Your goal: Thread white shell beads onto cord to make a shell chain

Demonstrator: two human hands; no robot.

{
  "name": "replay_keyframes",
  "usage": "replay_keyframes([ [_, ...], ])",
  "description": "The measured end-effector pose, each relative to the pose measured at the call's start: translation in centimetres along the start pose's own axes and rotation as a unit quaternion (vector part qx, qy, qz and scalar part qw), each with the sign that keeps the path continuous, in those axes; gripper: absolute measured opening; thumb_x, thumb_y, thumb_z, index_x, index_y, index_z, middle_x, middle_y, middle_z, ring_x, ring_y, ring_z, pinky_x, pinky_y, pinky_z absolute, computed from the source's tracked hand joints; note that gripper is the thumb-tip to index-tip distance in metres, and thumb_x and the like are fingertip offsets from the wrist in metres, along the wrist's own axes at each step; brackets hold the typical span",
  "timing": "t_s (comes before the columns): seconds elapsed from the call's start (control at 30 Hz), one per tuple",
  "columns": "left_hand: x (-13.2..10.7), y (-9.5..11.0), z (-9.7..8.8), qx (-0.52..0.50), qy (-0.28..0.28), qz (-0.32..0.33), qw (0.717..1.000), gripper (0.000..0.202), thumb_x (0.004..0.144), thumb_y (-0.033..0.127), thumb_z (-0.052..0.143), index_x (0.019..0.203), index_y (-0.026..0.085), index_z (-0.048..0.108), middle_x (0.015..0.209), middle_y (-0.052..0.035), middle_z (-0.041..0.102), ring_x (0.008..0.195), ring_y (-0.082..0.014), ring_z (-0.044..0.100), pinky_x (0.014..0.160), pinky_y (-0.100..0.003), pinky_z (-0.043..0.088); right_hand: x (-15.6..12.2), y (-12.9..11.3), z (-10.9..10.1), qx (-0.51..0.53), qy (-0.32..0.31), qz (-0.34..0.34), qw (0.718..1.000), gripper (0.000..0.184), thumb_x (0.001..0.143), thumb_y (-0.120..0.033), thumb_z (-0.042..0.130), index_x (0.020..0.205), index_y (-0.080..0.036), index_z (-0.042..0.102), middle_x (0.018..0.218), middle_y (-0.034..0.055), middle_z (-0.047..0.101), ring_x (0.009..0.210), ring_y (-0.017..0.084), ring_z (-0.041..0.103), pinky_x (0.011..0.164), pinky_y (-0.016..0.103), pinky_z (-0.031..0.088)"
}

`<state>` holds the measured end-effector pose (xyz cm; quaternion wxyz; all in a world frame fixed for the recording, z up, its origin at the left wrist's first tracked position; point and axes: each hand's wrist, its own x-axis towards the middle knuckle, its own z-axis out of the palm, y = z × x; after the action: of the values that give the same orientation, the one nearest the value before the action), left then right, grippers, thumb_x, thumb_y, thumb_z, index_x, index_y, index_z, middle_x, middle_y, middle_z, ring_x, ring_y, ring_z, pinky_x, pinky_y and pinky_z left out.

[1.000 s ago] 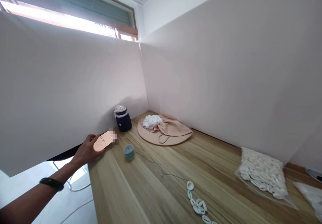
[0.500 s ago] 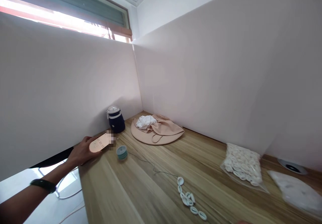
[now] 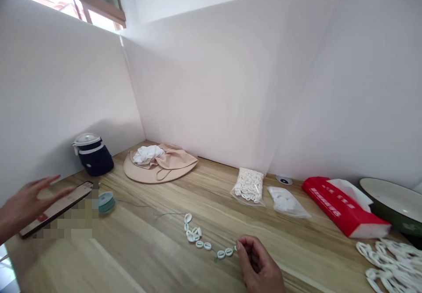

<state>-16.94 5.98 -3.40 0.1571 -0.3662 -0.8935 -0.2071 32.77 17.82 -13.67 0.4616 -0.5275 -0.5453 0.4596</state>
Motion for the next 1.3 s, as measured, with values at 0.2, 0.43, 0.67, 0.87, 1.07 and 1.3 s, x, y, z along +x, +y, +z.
replay_keyframes([
  [0.2, -8.7, 18.4, -0.8, -0.322, -0.127, 0.338, 0.875, 0.024, 0.086, 0.038, 0.053, 0.099, 0.025, 0.068, 0.108, -0.0041, 0.065, 0.099, -0.0188, 0.060, 0.090, -0.029, 0.045, -0.6, -0.4, 0.7, 0.043, 0.072, -0.044, 0.996, 0.026, 0.070, -0.044, 0.069, 0.076, -0.020, 0.063, 0.063, -0.0035, 0.059, 0.041, 0.007, 0.040, 0.036, 0.017, 0.034],
  [0.43, -19.3, 30.6, 4.9, -0.369, -0.343, 0.376, 0.778, 0.030, 0.075, 0.026, 0.067, 0.104, 0.021, 0.069, 0.106, -0.0072, 0.064, 0.100, -0.0229, 0.057, 0.090, -0.033, 0.046, -0.5, -1.1, 0.1, 0.078, 0.083, -0.054, 0.992, 0.025, 0.071, -0.043, 0.070, 0.078, -0.020, 0.063, 0.068, -0.0008, 0.062, 0.066, 0.016, 0.060, 0.057, 0.019, 0.049],
  [0.67, -20.9, 31.6, 8.1, -0.389, -0.363, 0.375, 0.759, 0.013, 0.072, 0.014, 0.069, 0.083, 0.020, 0.070, 0.099, -0.0047, 0.063, 0.098, -0.0203, 0.054, 0.089, -0.029, 0.042, 0.3, -1.2, -0.4, 0.067, 0.103, -0.052, 0.991, 0.022, 0.073, -0.040, 0.070, 0.078, -0.019, 0.063, 0.072, 0.0001, 0.064, 0.067, 0.016, 0.061, 0.062, 0.020, 0.051],
  [0.87, -20.7, 31.4, 7.3, -0.423, -0.396, 0.320, 0.749, 0.019, 0.070, 0.006, 0.058, 0.083, 0.017, 0.066, 0.084, -0.0039, 0.064, 0.085, -0.0178, 0.056, 0.077, -0.026, 0.043, 0.4, -1.1, -0.4, 0.048, 0.126, -0.048, 0.990, 0.018, 0.073, -0.038, 0.070, 0.077, -0.021, 0.064, 0.071, -0.0017, 0.065, 0.067, 0.013, 0.061, 0.063, 0.016, 0.049],
  [1.07, -20.6, 31.6, 6.8, -0.489, -0.428, 0.254, 0.717, 0.031, 0.075, 0.010, 0.054, 0.093, 0.026, 0.073, 0.083, -0.0020, 0.063, 0.072, -0.0131, 0.057, 0.063, -0.021, 0.042, 0.0, -1.2, -0.3, 0.028, 0.104, -0.071, 0.992, 0.017, 0.074, -0.037, 0.068, 0.076, -0.021, 0.065, 0.069, -0.0008, 0.065, 0.064, 0.014, 0.062, 0.060, 0.017, 0.050],
  [1.3, -20.3, 32.1, 7.6, -0.568, -0.529, 0.016, 0.631, 0.010, 0.072, 0.023, 0.063, 0.077, 0.015, 0.066, 0.065, -0.0002, 0.060, 0.056, -0.0137, 0.061, 0.055, -0.024, 0.045, 0.3, -0.9, -0.8, -0.016, 0.114, -0.060, 0.992, 0.021, 0.074, -0.041, 0.067, 0.077, -0.021, 0.064, 0.068, -0.0002, 0.064, 0.062, 0.016, 0.062, 0.056, 0.018, 0.050],
])
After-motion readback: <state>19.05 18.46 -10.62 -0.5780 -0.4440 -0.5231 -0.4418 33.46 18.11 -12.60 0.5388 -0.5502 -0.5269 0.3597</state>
